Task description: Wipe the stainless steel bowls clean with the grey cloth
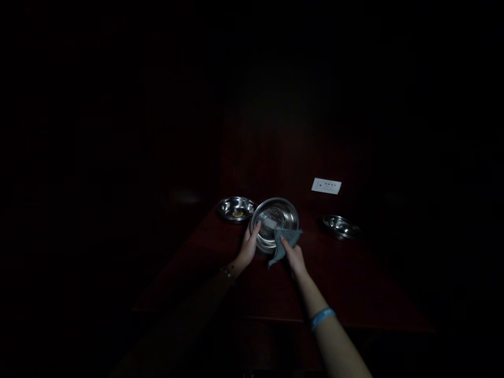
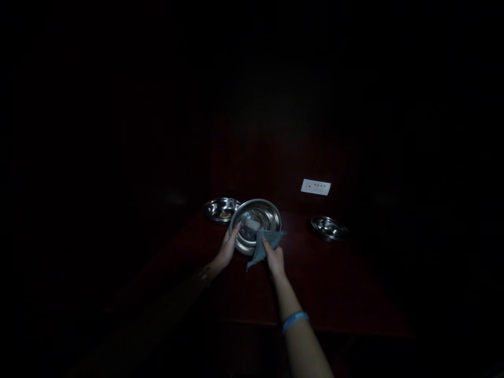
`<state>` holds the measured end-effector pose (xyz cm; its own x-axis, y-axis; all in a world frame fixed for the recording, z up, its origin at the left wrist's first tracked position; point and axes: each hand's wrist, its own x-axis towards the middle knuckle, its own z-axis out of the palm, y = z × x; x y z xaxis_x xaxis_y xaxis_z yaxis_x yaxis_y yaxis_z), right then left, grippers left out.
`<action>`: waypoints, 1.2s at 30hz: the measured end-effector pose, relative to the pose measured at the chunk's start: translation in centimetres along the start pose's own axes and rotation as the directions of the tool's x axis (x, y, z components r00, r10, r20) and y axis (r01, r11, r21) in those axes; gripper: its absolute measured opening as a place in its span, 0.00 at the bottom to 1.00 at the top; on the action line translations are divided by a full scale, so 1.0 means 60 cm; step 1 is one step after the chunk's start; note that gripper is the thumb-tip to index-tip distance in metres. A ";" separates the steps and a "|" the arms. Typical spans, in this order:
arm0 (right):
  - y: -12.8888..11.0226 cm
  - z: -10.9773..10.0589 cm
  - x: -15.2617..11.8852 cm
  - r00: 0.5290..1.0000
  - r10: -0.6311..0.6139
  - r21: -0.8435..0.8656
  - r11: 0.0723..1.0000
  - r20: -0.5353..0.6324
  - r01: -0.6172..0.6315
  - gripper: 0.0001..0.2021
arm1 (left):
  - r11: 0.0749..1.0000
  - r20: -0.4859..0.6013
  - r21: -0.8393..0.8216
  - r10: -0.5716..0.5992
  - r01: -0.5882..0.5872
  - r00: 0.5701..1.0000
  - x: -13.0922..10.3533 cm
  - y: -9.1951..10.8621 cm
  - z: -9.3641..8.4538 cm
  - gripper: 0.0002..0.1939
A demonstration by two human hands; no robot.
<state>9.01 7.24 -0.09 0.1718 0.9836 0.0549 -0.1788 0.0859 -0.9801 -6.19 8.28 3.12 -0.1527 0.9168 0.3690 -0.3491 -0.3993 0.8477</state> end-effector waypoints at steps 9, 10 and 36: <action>-0.002 -0.006 -0.003 0.997 0.066 0.171 0.984 -0.032 -0.059 0.24 | 0.984 0.200 0.171 0.017 -0.052 0.980 -0.015 -0.028 0.008 0.40; -0.003 -0.005 -0.005 0.997 0.063 0.183 0.982 -0.039 -0.054 0.23 | 0.979 0.250 0.198 -0.009 -0.042 0.968 -0.016 -0.036 0.008 0.39; 0.011 -0.030 0.012 0.951 -0.077 0.029 0.996 -0.301 0.090 0.24 | 0.956 0.363 0.229 0.089 -0.181 0.928 -0.015 0.012 -0.006 0.46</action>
<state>10.75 7.70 -1.01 0.4684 0.8807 0.0705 -0.1906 0.1786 -0.9653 -6.64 7.13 3.27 0.1627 0.8150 0.5561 -0.0947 -0.5481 0.8310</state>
